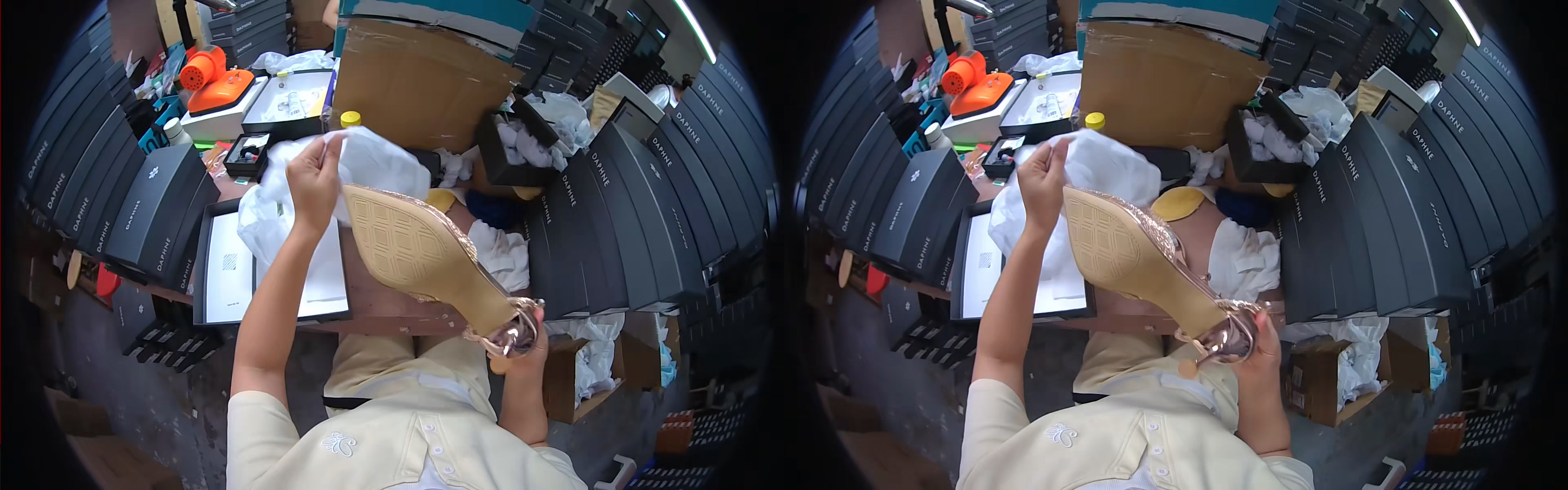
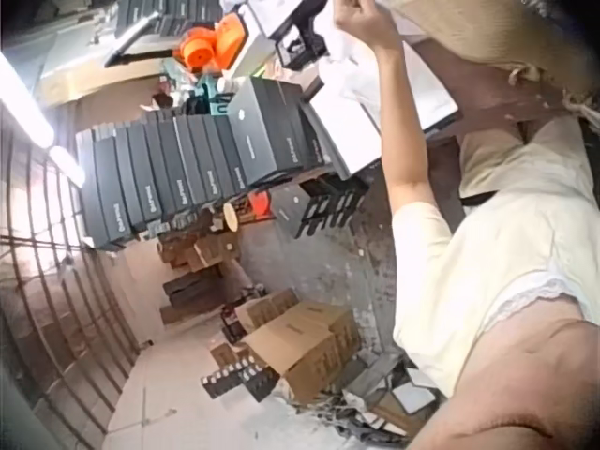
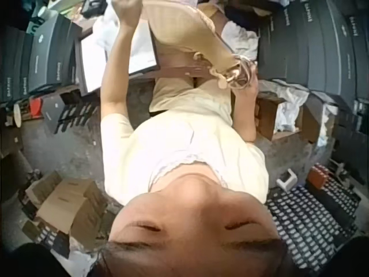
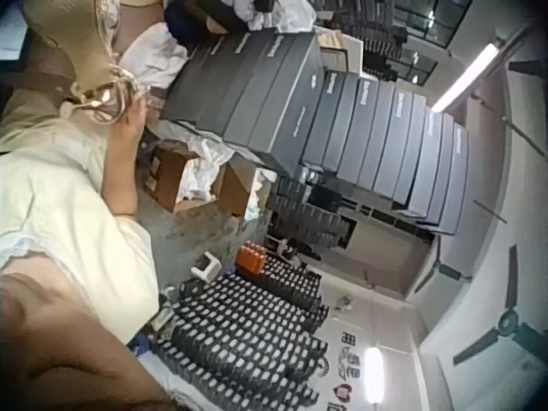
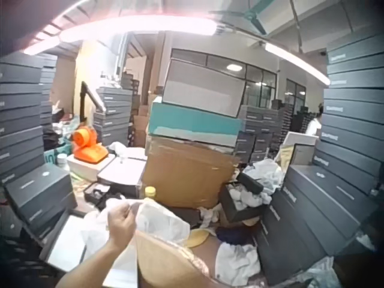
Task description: Inspecting and packing a pair of high-heeled shoes into a box with protective tissue paper and foam inserts.
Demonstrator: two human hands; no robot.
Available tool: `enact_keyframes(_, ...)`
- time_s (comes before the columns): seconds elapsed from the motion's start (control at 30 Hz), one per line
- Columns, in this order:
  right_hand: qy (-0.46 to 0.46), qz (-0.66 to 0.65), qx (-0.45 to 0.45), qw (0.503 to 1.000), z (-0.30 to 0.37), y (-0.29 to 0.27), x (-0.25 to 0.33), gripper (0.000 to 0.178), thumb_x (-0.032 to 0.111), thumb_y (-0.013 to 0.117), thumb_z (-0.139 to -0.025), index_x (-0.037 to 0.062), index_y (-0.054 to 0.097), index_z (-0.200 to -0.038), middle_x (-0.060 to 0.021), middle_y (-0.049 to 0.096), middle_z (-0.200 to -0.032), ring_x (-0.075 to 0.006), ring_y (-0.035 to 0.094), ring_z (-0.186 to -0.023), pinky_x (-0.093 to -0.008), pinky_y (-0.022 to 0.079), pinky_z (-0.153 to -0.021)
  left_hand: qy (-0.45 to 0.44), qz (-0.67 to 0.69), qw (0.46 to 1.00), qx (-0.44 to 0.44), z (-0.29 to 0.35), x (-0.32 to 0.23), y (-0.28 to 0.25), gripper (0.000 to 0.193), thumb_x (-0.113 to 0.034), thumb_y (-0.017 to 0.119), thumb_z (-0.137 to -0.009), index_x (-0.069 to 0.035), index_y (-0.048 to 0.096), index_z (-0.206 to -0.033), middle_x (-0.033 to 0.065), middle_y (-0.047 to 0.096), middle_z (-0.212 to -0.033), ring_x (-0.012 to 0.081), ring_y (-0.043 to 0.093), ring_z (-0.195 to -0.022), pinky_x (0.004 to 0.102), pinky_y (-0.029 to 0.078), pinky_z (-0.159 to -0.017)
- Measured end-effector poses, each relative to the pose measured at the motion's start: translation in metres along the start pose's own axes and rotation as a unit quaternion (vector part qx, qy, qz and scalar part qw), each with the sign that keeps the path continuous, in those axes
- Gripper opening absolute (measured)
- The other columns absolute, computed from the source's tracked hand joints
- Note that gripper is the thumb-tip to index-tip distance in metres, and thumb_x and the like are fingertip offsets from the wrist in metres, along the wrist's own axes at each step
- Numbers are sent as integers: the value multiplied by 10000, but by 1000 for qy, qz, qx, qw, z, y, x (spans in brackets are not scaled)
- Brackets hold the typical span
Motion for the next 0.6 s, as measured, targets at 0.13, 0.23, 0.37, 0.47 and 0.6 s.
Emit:
enact_keyframes(0.13, 79, -65, 50, 993, -15, 12, -26, 440, 424, 472, -914, 69, 545, -1165, -152, 607, -1090, -301, 620, -942, -499, 547, -671, 44, -80, 994, 62, 24, -20, -14, 378, -217, 603, -891, 14, 513, -605, 12, 331, -457, 55, 269, -468, 277, 238, -401)
enact_keyframes(0.23, 77, -38, 34, 996, -21, 17, -44, 463, 430, 464, -917, 60, 528, -1187, -147, 607, -1090, -297, 620, -938, -513, 527, -734, 111, -111, 981, 116, 44, -43, -29, 233, -213, 587, -897, -12, 672, -816, 25, 487, -514, 60, 393, -474, 246, 330, -434)
enact_keyframes(0.37, 6, 147, 69, 987, -24, 31, -57, 261, 234, 481, -944, 31, 540, -1096, -99, 639, -1000, -232, 644, -864, -422, 561, -741, 43, -6, 976, 213, 60, -64, -41, 218, -210, 604, -882, -8, 674, -841, 67, 524, -545, 65, 425, -483, 247, 349, -443)
enact_keyframes(0.47, 78, 155, 80, 982, -28, 79, -72, 260, 223, 464, -952, 18, 546, -1089, -113, 639, -1024, -237, 639, -921, -430, 548, -805, -25, 18, 954, 298, 70, -89, -52, 203, -196, 607, -886, -10, 685, -903, 29, 529, -560, 26, 391, -534, 228, 333, -447)
enact_keyframes(0.6, 149, 32, -19, 988, -23, 95, -86, 363, 299, 430, -959, 14, 500, -1173, -138, 610, -1092, -297, 618, -983, -470, 533, -853, 82, -88, 970, 210, 81, -106, -73, 209, -185, 577, -906, -33, 690, -993, -29, 529, -550, -7, 388, -505, 198, 290, -421)
Point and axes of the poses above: each hand's wrist, its own z-axis away from the middle knuckle, its own y-axis out of the palm, x = y × z, the point moved 4 cm from there along -z, towards the middle knuckle
